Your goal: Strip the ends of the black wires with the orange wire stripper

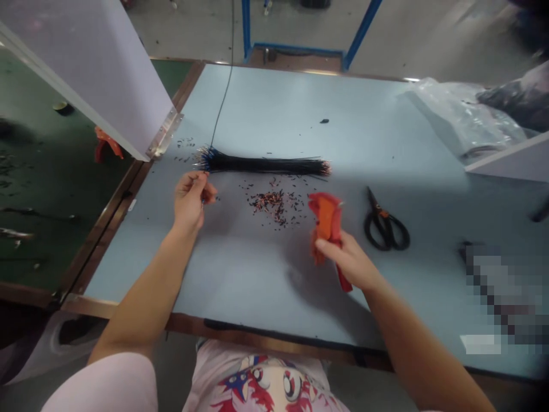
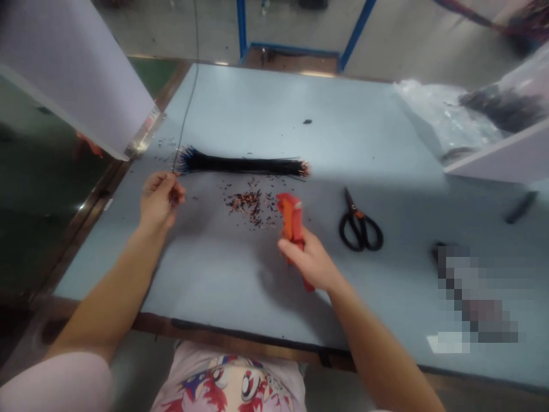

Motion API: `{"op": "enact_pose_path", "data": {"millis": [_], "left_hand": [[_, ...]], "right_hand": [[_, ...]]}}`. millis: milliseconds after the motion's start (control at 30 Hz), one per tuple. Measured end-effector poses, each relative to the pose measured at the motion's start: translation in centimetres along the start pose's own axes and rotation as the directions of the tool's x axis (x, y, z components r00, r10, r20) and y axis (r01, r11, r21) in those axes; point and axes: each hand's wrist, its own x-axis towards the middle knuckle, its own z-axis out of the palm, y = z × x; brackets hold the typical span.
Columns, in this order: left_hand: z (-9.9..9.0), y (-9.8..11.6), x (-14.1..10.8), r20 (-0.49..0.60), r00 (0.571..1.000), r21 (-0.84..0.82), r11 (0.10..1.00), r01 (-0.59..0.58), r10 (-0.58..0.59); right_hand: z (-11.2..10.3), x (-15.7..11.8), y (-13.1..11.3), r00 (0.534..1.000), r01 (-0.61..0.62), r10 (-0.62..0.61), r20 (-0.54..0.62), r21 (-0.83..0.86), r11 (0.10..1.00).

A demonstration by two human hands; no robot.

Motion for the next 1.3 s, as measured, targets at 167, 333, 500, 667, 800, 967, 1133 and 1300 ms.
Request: {"op": "enact_pose_path", "data": {"millis": [167,333,500,667,800,967,1133,1300], "left_hand": [[0.2,0.4,-0.8,0.067,0.998,-0.074,0.997,0.023,-0.018],[1.3,0.6,-2.4,0.165,0.984,-0.007,0.998,0.069,-0.067],[2.7,0.9,-5.8,0.449,0.889,0.132,0.991,0.035,-0.091],[3.4,0.8,-9.2,0.713,0.701,0.306,0.882,-0.359,0.038],[3.5,0.7,-9.8,0.804,0.565,0.301,0.693,-0.655,0.186],[3.1,0.7,-8.8,0.726,0.629,0.390,0.587,-0.709,0.278],[3.0,0.3,-8.3,0.812,0.446,0.301,0.384,-0.873,0.376],[3.1,0.1,-8.2,0.933,0.210,0.200,0.062,-0.978,0.293]], "right_hand": [[3.9,-2.4,-0.9,0.960,0.279,-0.186,0.210,-0.786,0.552],[6.2,-2.5,0.4,0.931,0.353,-0.242,0.272,-0.839,0.415],[5.0,-2.1,0.6,0.881,0.463,-0.414,0.230,-0.603,0.650],[3.4,-1.6,0.4,0.971,0.226,-0.208,-0.116,0.175,0.958],[2.4,-0.8,0.6,0.949,0.249,-0.114,-0.295,0.474,0.845],[2.0,-0.1,0.6,0.934,0.252,-0.044,-0.354,0.569,0.783],[2.3,-0.2,0.7,0.915,0.291,-0.066,-0.398,0.538,0.791],[2.2,-0.1,0.7,0.915,0.262,-0.013,-0.404,0.568,0.780]]}}
